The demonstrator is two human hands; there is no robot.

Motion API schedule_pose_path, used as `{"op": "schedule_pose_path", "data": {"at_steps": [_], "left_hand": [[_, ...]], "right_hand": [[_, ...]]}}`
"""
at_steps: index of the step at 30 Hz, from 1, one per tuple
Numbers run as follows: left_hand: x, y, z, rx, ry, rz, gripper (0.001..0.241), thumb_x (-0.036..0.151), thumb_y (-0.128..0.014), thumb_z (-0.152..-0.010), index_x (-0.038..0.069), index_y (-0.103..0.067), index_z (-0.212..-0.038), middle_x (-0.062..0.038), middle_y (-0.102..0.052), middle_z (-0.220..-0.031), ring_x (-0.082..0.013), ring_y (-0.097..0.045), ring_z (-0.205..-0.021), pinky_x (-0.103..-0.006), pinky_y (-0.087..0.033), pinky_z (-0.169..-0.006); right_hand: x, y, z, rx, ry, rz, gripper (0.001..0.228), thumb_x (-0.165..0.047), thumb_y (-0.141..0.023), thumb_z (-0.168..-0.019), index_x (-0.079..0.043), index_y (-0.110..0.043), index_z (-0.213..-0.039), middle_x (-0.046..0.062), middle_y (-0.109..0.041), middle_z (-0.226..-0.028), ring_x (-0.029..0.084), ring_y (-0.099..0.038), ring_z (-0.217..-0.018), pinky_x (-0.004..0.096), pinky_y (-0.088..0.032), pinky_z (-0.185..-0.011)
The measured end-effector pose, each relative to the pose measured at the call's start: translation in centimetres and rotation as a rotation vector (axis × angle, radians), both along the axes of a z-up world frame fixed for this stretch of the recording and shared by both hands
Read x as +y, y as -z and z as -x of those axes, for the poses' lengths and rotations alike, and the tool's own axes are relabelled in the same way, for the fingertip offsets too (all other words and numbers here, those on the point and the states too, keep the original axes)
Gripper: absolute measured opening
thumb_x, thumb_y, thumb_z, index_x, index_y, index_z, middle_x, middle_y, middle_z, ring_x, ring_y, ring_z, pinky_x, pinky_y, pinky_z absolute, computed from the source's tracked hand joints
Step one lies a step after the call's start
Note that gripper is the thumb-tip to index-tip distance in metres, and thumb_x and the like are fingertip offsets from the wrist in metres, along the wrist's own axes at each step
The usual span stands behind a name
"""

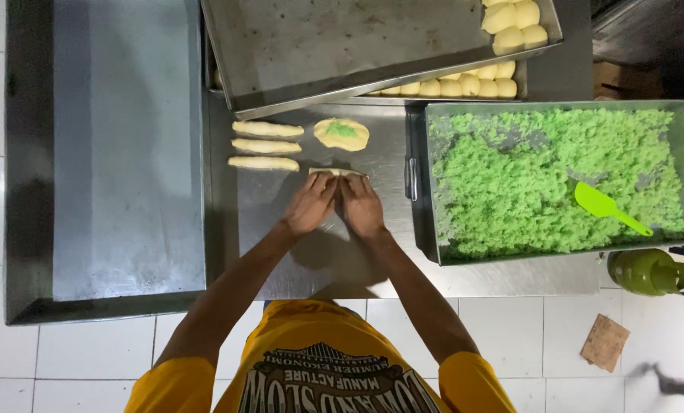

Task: Rolling out dough, adding green coconut filling, scoring the dough with a knife, and shaping it into rings.

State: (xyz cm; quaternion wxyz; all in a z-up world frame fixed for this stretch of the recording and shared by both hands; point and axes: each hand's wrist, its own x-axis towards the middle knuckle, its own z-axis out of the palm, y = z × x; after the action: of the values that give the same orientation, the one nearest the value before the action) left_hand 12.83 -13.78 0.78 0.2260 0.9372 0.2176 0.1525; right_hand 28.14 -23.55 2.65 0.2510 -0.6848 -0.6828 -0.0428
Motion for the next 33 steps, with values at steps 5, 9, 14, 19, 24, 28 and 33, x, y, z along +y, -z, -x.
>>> {"op": "schedule_pose_path", "data": {"at_steps": [5, 9, 14, 19, 24, 28, 33], "left_hand": [[-1.0, 0.6, 0.6, 0.011, 0.088, -0.213, 0.052, 0.023, -0.070, -0.087, -0.009, -0.062, -0.127, -0.020, -0.056, -0.130, -0.0348, -0.051, -0.124, -0.0453, -0.048, -0.107], [-0.5, -0.5, 0.5, 0.103, 0.020, -0.022, 0.036, 0.022, -0.069, -0.095, -0.003, -0.066, -0.121, -0.017, -0.058, -0.126, -0.0331, -0.053, -0.122, -0.0440, -0.049, -0.106], [-1.2, 0.1, 0.9, -0.010, -0.053, -0.043, 0.038, 0.019, -0.067, -0.093, -0.004, -0.067, -0.123, -0.018, -0.058, -0.128, -0.0347, -0.054, -0.121, -0.0428, -0.050, -0.101], [-1.0, 4.3, 1.3, 0.041, 0.116, -0.367, 0.056, 0.031, -0.070, -0.096, -0.014, -0.061, -0.129, -0.024, -0.055, -0.122, -0.0360, -0.052, -0.116, -0.0482, -0.050, -0.104], [-0.8, 0.2, 1.5, 0.059, 0.053, -0.024, 0.045, 0.024, -0.068, -0.092, -0.002, -0.062, -0.128, -0.018, -0.056, -0.131, -0.0361, -0.052, -0.124, -0.0452, -0.049, -0.103], [-1.1, 0.4, 1.6, -0.029, -0.024, -0.039, 0.042, 0.021, -0.065, -0.096, 0.002, -0.064, -0.134, -0.015, -0.058, -0.130, -0.0330, -0.053, -0.121, -0.0463, -0.050, -0.101], [-1.9, 2.6, 2.2, 0.069, 0.133, -0.292, 0.053, 0.029, -0.065, -0.095, -0.005, -0.058, -0.135, -0.016, -0.054, -0.134, -0.0315, -0.051, -0.129, -0.0445, -0.049, -0.114]], "right_hand": [[-1.4, 0.3, 0.1, -0.039, -0.058, 0.136, 0.047, -0.009, -0.073, -0.078, 0.004, -0.070, -0.122, 0.016, -0.062, -0.118, 0.034, -0.059, -0.115, 0.042, -0.053, -0.103], [-0.7, 5.2, -1.6, 0.100, 0.034, 0.314, 0.030, -0.008, -0.068, -0.093, 0.002, -0.070, -0.121, 0.018, -0.062, -0.119, 0.033, -0.061, -0.114, 0.039, -0.053, -0.096], [-1.3, 0.6, 0.1, 0.039, 0.000, 0.086, 0.034, -0.007, -0.068, -0.084, 0.001, -0.072, -0.117, 0.017, -0.063, -0.120, 0.034, -0.060, -0.113, 0.040, -0.053, -0.099], [-2.2, 2.2, 0.5, -0.159, -0.134, 0.082, 0.031, -0.012, -0.072, -0.087, 0.004, -0.071, -0.113, 0.016, -0.062, -0.112, 0.033, -0.060, -0.107, 0.041, -0.053, -0.101], [-2.0, 1.2, 0.2, 0.026, -0.046, 0.072, 0.027, -0.011, -0.072, -0.089, -0.001, -0.072, -0.114, 0.012, -0.064, -0.115, 0.030, -0.062, -0.112, 0.039, -0.053, -0.101], [-2.3, -1.4, 0.8, 0.063, -0.048, 0.008, 0.034, -0.010, -0.072, -0.083, 0.001, -0.073, -0.115, 0.014, -0.064, -0.115, 0.032, -0.061, -0.110, 0.041, -0.052, -0.098], [-3.5, 4.4, 0.6, -0.054, -0.083, 0.074, 0.033, -0.007, -0.070, -0.088, 0.007, -0.069, -0.118, 0.017, -0.061, -0.119, 0.032, -0.060, -0.113, 0.039, -0.051, -0.102]]}}
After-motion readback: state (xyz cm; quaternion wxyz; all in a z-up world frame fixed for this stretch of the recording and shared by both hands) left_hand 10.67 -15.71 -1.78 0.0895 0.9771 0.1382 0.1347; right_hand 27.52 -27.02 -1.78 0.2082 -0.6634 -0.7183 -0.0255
